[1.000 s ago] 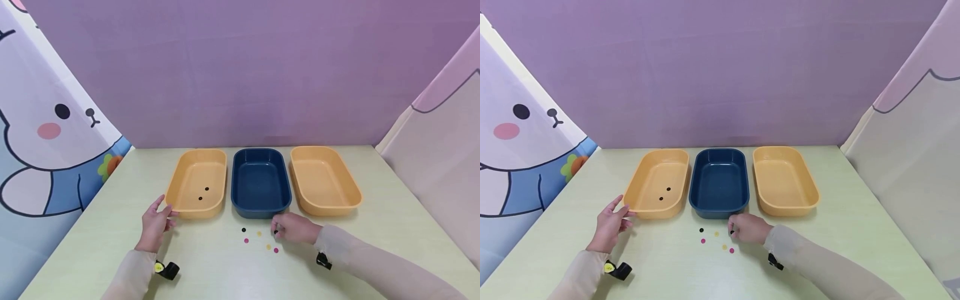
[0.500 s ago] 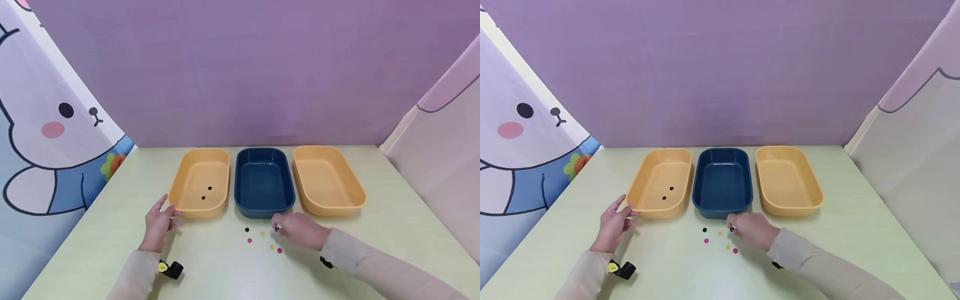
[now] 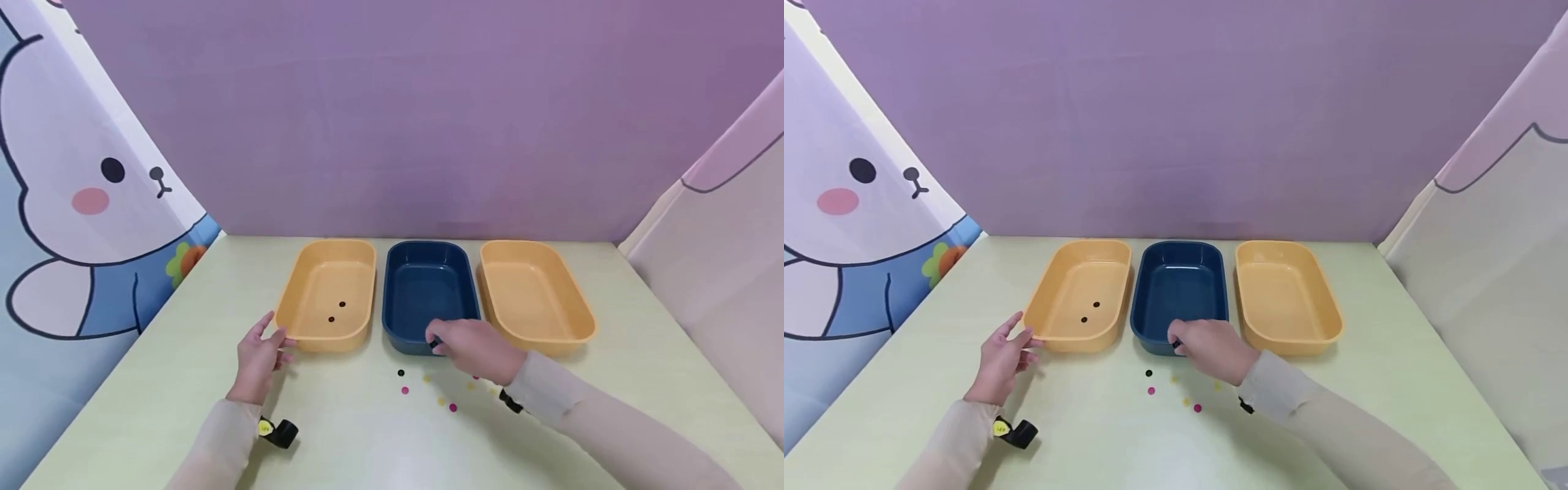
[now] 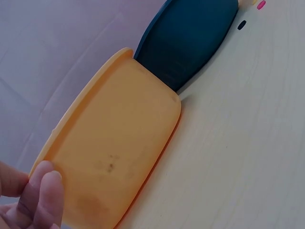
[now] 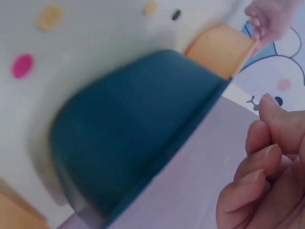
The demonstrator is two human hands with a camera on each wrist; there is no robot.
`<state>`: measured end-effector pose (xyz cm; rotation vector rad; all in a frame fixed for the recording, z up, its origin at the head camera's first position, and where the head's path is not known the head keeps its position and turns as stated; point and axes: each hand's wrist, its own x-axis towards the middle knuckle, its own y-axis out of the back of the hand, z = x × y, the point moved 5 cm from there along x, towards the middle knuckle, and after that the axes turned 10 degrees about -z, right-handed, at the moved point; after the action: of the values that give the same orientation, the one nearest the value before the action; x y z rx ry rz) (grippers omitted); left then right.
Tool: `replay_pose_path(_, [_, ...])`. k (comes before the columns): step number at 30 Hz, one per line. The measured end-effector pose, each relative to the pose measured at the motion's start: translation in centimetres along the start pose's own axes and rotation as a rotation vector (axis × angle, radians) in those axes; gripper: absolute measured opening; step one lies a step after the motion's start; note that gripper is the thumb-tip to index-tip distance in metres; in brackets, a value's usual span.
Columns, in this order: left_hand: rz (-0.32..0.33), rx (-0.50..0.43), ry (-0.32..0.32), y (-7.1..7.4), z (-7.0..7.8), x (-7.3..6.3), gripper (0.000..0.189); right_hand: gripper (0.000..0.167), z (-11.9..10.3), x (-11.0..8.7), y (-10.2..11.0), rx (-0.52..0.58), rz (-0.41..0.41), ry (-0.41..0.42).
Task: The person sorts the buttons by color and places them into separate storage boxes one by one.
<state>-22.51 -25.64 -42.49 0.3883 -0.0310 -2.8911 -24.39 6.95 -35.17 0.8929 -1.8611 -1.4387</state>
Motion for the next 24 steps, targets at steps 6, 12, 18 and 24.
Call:
replay_pose_path(6, [0.006,0.014,0.020,0.3,-0.6,-0.4,0.058,0.012,-0.3,2.2,0.3,0.048,-0.058,-0.045])
replay_pose_path(12, [0.001,0.010,0.019,0.5,-0.9,-0.8,0.059,0.013,-0.2,4.2,0.4,0.069,-0.093,-0.126])
replay_pose_path(18, [0.010,0.007,0.000,0.9,-0.4,-0.9,0.059,0.016,0.1,6.5,0.2,0.068,-0.107,-0.165])
replay_pose_path(24, [-0.015,-0.006,-0.013,0.3,-0.1,-0.3,0.059,0.011,0.7,7.8,0.3,0.148,-0.132,-0.223])
